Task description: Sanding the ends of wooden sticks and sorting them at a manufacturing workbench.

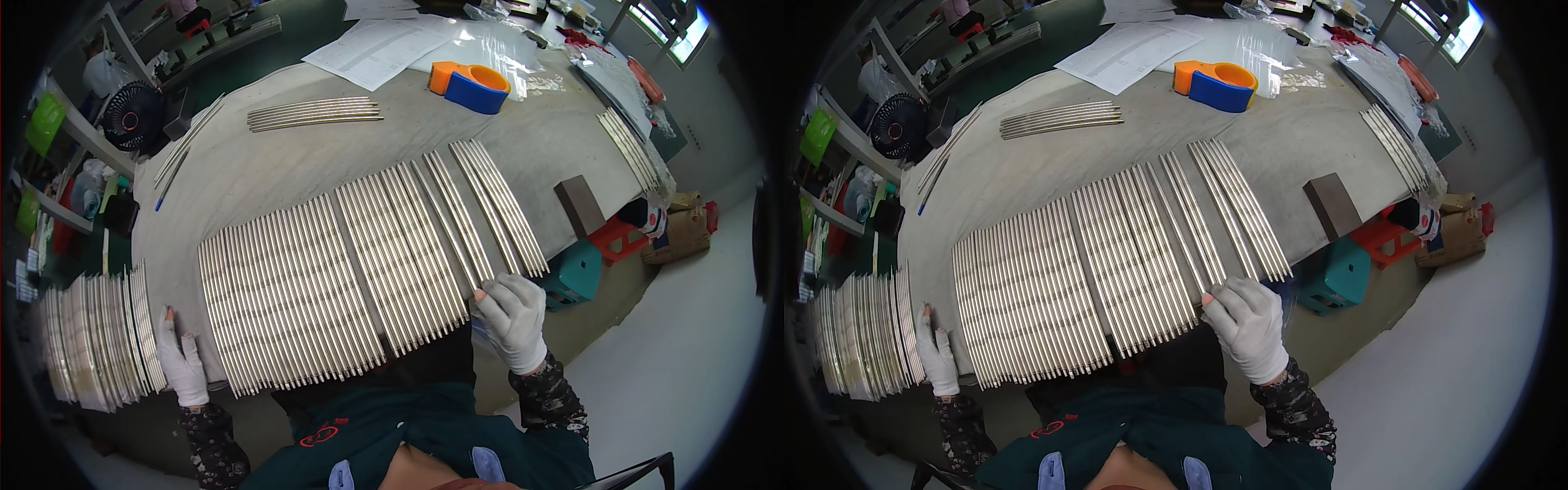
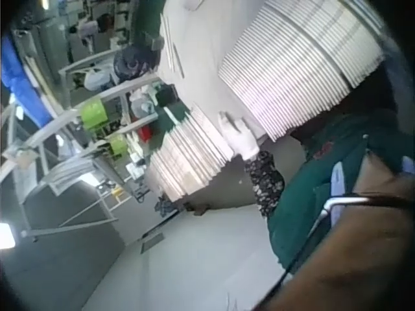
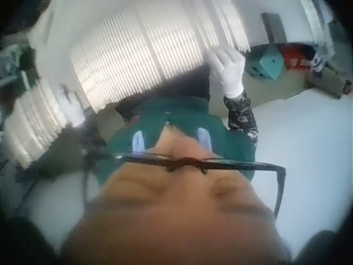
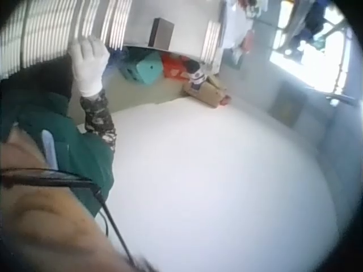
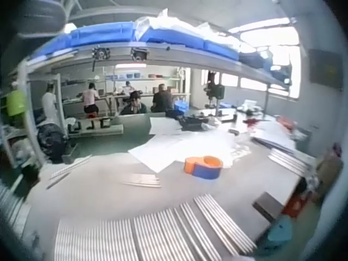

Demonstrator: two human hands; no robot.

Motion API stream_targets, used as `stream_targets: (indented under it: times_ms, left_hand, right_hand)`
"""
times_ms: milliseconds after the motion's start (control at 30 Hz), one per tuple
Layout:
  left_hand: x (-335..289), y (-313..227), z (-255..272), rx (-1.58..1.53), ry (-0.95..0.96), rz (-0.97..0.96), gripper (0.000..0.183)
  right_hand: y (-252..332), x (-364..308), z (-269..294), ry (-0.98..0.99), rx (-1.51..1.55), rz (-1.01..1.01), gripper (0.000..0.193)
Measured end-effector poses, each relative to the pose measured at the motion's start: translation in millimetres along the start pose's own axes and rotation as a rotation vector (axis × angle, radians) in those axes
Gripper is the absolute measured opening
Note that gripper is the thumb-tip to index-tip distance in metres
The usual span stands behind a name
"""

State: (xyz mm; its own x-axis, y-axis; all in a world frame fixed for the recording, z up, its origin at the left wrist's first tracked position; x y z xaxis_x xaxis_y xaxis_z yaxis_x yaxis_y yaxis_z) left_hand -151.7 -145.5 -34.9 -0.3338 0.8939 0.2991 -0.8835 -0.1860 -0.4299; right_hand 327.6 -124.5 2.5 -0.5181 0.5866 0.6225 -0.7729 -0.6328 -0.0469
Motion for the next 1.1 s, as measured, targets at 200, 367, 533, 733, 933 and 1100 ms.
stream_targets:
  times_ms: [200, 367, 533, 733, 933, 1100]
  left_hand:
    - [-2, -6, 1, 0.037, -0.054, -0.053, 0.044]
    - [-6, -16, 3, 0.084, -0.062, -0.058, 0.052]
    - [-9, -19, 3, 0.097, -0.063, -0.047, 0.054]
    - [-9, -24, 7, 0.062, -0.046, 0.000, 0.054]
    - [-10, -26, 9, 0.107, -0.014, 0.022, 0.054]
    - [-12, -28, 11, 0.106, -0.005, 0.035, 0.055]
  right_hand:
    - [-8, -3, 15, -0.496, 0.783, -0.951, 0.018]
    - [-49, 33, 23, -0.628, 0.761, -0.882, 0.021]
    - [-57, 99, -12, -0.454, 0.994, -0.859, 0.023]
    - [-74, 163, -109, -0.246, 1.482, -0.974, 0.023]
    - [-88, 181, -147, -0.078, 1.324, -1.184, 0.035]
    - [-90, 181, -142, 0.141, 1.096, -0.996, 0.036]
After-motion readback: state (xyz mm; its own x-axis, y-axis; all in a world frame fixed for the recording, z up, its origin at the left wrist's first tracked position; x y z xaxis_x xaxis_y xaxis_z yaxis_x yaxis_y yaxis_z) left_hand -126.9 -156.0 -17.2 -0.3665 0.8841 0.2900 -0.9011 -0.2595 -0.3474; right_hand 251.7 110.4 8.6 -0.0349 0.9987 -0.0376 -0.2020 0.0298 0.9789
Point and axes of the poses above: each hand's wrist, its own x-axis towards the middle knuckle, its own z-axis out of the back of the hand, y = z × x, the point moved 1 cm from there along x, towards the middle knuckle, and after that the axes turned 9 degrees about z, right-handed, at the moved point
